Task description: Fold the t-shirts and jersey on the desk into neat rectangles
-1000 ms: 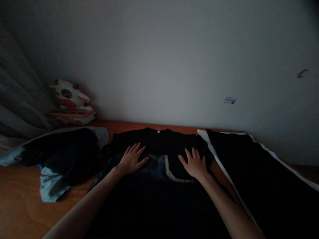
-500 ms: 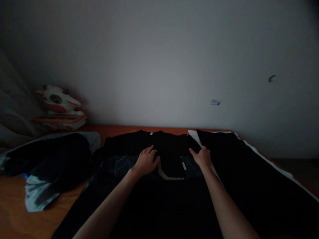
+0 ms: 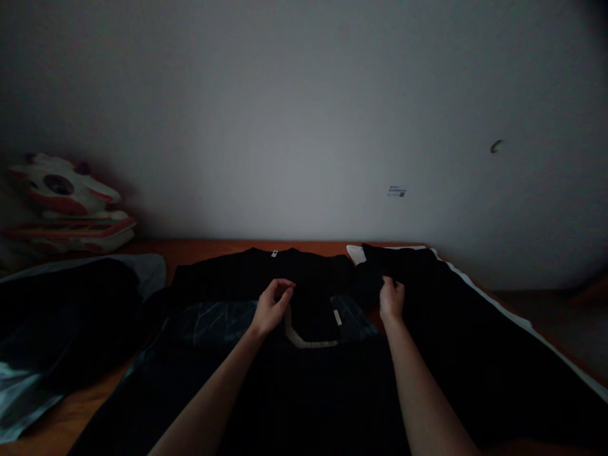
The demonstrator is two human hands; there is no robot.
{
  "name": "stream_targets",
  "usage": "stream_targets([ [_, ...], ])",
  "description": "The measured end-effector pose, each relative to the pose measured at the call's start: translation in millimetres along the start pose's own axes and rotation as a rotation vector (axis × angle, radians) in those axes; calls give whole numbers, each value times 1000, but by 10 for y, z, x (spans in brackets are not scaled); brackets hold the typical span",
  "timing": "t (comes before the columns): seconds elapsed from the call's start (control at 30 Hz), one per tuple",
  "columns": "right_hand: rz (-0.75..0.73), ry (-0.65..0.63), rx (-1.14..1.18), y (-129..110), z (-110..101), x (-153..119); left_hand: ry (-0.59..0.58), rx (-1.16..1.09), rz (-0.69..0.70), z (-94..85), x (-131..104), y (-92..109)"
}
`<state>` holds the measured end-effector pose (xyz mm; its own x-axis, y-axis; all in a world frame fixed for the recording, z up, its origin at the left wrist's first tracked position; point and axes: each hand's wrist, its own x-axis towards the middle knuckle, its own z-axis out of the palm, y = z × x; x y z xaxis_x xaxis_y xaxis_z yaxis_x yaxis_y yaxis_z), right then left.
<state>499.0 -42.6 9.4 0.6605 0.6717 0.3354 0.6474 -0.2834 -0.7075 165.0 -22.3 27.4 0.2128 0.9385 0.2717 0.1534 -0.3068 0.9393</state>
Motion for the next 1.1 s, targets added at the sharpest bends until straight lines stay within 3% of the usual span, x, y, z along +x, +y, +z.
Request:
stream_targets([
  [0.17, 86, 33, 216, -101, 16, 21, -15, -409, -183, 14, 58, 44],
  [0.3, 86, 6, 352, -346, -53, -98, -93, -689, -399, -15, 49, 149],
  [0.37, -17, -143, 430, -514, -156, -234, -138, -816, -509, -36, 42, 197],
  [0.47, -316, -560, 562, -720, -335, -479, -176, -906, -615, -48, 39, 247],
  [0.5, -379, -625, 579, -755, -379, -552, -175, -902, -623, -44, 39, 256],
  [0.63, -486, -551, 380, -701, -424, -729, -151, -800, -584, -10, 29, 256],
  [0.77, -653, -608, 117, -544, -413, -765, -155, -736, -570, 4, 9, 209],
  [1.1, -800, -520, -46, -365, -442, -700, 9, -580, -492, 38, -18, 160],
])
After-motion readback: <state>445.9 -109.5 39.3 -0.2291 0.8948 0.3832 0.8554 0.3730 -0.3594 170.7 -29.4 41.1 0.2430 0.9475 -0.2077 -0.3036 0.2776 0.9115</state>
